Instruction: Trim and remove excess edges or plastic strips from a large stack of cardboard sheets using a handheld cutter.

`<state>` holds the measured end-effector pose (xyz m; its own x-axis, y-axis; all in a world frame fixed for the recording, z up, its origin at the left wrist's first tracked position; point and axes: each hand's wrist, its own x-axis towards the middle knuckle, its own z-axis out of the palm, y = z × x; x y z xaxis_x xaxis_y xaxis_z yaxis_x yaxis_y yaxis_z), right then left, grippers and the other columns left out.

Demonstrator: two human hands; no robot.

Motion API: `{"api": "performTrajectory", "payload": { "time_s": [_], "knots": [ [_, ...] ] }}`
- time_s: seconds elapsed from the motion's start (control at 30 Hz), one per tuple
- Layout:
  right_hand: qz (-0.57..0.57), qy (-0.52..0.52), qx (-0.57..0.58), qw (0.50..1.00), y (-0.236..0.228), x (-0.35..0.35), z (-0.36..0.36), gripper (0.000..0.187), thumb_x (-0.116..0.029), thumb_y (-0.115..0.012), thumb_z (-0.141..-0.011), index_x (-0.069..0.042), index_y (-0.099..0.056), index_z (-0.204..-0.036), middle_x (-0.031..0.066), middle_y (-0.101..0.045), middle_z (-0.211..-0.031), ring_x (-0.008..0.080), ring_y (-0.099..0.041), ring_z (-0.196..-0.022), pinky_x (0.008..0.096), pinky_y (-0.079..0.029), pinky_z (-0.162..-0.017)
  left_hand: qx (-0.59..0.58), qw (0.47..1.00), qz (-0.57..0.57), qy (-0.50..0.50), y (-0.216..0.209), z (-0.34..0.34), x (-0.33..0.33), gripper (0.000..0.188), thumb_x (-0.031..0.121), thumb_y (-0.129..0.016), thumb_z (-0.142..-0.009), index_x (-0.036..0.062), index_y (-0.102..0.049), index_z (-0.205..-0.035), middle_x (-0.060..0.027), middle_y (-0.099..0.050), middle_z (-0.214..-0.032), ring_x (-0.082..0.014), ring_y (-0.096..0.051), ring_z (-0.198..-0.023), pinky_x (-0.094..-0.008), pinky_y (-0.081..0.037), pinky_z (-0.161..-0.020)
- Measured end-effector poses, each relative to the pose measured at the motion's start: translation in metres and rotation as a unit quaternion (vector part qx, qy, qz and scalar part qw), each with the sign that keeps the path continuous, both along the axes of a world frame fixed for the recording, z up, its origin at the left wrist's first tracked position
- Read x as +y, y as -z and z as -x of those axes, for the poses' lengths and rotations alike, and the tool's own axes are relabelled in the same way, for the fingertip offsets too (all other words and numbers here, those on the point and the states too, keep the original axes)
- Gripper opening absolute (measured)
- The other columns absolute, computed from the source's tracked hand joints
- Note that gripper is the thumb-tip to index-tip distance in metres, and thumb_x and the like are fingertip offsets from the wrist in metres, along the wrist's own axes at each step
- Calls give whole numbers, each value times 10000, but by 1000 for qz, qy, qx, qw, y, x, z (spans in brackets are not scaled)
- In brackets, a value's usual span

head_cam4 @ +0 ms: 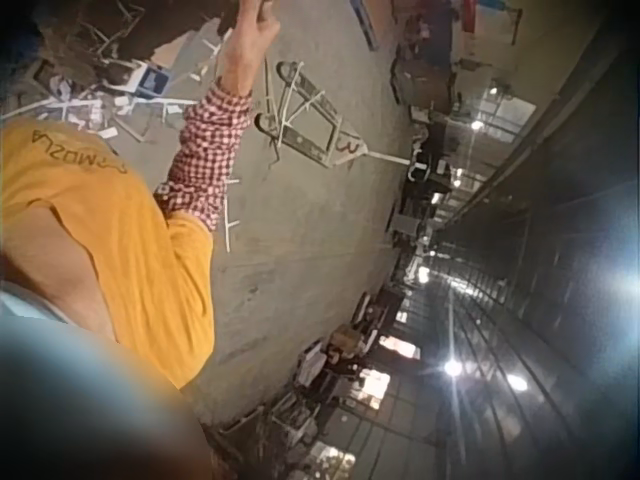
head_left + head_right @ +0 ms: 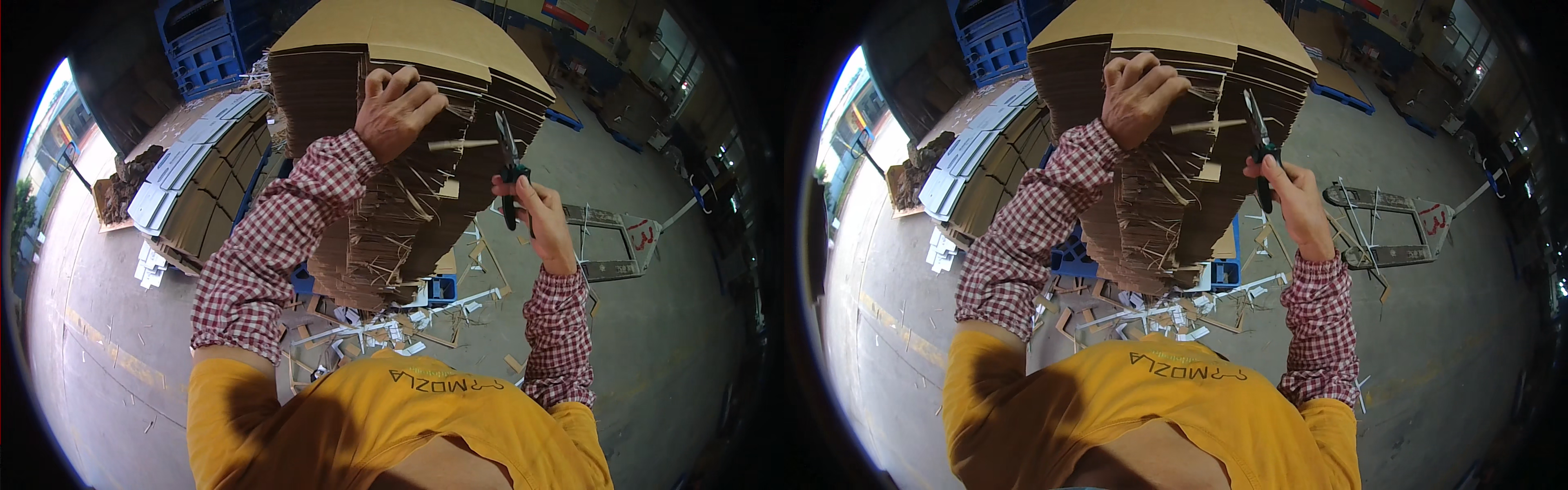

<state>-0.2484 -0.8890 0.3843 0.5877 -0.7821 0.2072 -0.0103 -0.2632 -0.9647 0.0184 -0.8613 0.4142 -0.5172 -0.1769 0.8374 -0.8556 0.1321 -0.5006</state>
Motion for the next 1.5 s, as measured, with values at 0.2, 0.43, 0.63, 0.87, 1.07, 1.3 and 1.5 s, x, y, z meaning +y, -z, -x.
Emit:
{"api": "performTrajectory", "payload": {
  "time_s": [0.2, 0.43, 0.63, 0.87, 1.07, 1.3, 1.5],
  "knots": [
    [-54, 21, -13, 998, 49, 9, 46, 389, -310, -439, -913, 41, -592, -984, 114, -594, -1034, 168, -569, -913, 303, -470, -732, 62, 997, -41, 33, 8, 1, 14, 189, 59, -613, -694, 111, -548, -863, -22, -523, -869, -187, -479, -895, -357, -310, -799],
    [-129, 83, -11, 988, 95, 20, 93, 416, -344, -452, -904, 36, -621, -907, 134, -596, -1013, 171, -574, -865, 286, -472, -686, 25, 947, -257, 190, 39, 44, 58, 183, 112, -550, -744, 65, -526, -919, -91, -528, -913, -206, -538, -777, -349, -447, -714],
    [-149, 36, -10, 988, 107, 17, 67, 428, -347, -458, -901, 50, -616, -898, 141, -595, -1003, 165, -577, -835, 276, -468, -673, -36, 994, -87, -61, -17, 36, -2, 461, 102, -564, -744, 114, -469, -1194, -66, -432, -1258, -251, -316, -1250, -436, -230, -1013],
    [-191, 18, 23, 981, 128, 23, 55, 432, -352, -460, -900, 51, -615, -894, 146, -604, -969, 167, -580, -819, 286, -473, -662, -10, 980, -141, 139, -1, -1, -3, 229, 46, -565, -706, 90, -535, -929, -49, -534, -897, -234, -524, -866, -375, -420, -753],
    [-200, 2, 10, 980, 141, 28, 67, 428, -339, -459, -902, 62, -610, -894, 149, -609, -949, 163, -584, -772, 275, -472, -640, 230, 917, -248, 211, 106, 3, 56, 272, 50, -615, -719, 15, -518, -971, -113, -535, -920, -257, -573, -756, -332, -461, -710],
    [-75, 88, 40, 992, 111, 22, 57, 317, -258, -469, -906, 19, -615, -950, 55, -620, -901, 100, -548, -758, 243, -439, -628, 334, 940, 29, 67, 17, -14, 27, 533, 66, -705, -659, 3, -486, -1140, -141, -531, -997, -291, -557, -877, -325, -475, -740],
    [354, 164, -47, 920, -46, -5, -16, 291, -174, -439, -912, 27, -573, -1075, 35, -597, -900, 88, -518, -807, 228, -401, -719, 382, 919, 72, 56, 33, -20, 33, 309, 5, -680, -663, 29, -576, -953, -82, -518, -804, -236, -560, -697, -301, -473, -594]
  ]
}}
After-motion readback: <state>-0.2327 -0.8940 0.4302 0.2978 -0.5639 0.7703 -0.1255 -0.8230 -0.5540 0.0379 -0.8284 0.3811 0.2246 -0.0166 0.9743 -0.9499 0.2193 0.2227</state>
